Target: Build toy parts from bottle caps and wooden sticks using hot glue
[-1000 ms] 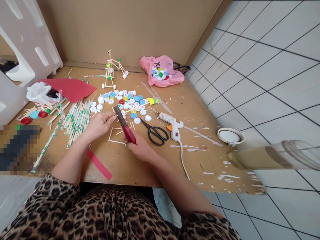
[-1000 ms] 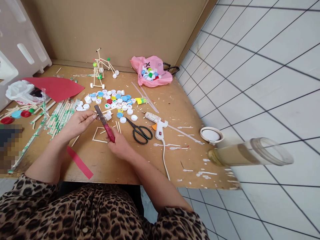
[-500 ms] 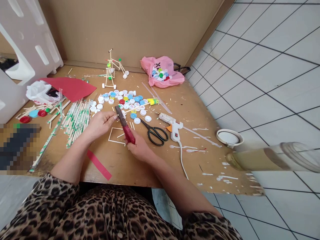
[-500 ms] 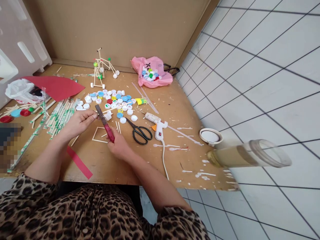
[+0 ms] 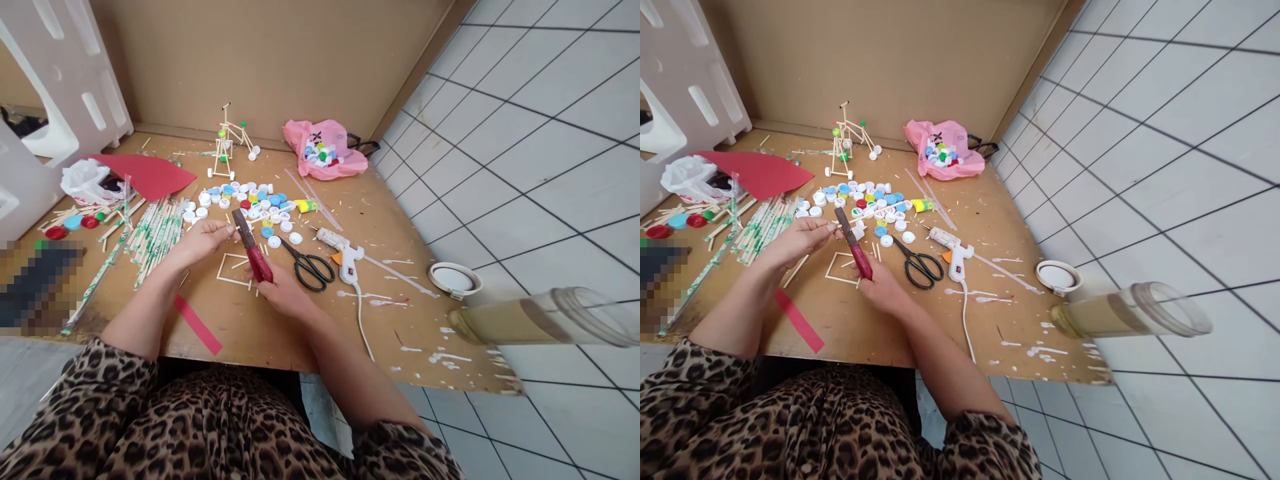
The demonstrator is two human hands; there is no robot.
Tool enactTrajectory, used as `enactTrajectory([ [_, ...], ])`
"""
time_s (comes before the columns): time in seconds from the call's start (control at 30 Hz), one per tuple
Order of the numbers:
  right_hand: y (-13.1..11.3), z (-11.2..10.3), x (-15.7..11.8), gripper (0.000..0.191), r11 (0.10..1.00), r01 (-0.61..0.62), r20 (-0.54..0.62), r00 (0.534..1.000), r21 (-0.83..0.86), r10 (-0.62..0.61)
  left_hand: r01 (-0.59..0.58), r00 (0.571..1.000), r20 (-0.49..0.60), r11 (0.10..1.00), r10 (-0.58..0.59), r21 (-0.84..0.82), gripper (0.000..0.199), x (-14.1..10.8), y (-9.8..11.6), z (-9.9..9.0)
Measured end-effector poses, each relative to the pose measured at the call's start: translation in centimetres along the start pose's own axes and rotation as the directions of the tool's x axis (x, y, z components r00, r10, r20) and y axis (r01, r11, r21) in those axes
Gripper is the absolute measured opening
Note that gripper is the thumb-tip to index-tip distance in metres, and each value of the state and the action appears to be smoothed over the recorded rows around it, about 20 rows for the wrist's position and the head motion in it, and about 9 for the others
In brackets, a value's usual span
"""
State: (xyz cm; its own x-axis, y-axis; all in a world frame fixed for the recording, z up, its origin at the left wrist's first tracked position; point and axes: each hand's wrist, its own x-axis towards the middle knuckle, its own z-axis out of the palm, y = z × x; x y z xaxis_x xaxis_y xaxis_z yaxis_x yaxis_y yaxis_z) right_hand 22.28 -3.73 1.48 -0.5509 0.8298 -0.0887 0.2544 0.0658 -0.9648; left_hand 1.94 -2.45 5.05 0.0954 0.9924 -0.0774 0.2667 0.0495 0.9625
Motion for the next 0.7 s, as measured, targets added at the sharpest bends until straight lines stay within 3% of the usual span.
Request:
enactTrajectory([
  [0.17, -0.6, -0.71, -0.38, 0.059, 1.0, -0.003, 0.046, 0.999, -0.003, 0.003, -0.06, 0.996, -0.07, 0.998, 0.061, 0.014, 0.02, 0.13, -0.02, 0.33],
  [0.4, -0.5, -0.85, -0.33, 0.056, 0.994, -0.099, 0.093, 0.991, 0.053, 0.094, -0.045, 0.996, -0.075, 0.998, 0.048, 0.052, 0.019, -0.01, 0.1, 0.16],
  [0.53, -0.55, -0.95, -0.33, 0.05, 0.994, -0.092, 0.086, 0.992, 0.061, 0.087, -0.033, 0.997, -0.062, 0.998, 0.036, 0.055, 0.017, -0.04, 0.23, 0.14],
  [0.7, -0.79, -1.05, -0.4, 0.058, 0.993, -0.078, 0.104, 0.992, 0.09, 0.069, -0.044, 0.997, -0.053, 0.994, 0.05, 0.099, 0.016, 0.04, 0.1, 0.16],
])
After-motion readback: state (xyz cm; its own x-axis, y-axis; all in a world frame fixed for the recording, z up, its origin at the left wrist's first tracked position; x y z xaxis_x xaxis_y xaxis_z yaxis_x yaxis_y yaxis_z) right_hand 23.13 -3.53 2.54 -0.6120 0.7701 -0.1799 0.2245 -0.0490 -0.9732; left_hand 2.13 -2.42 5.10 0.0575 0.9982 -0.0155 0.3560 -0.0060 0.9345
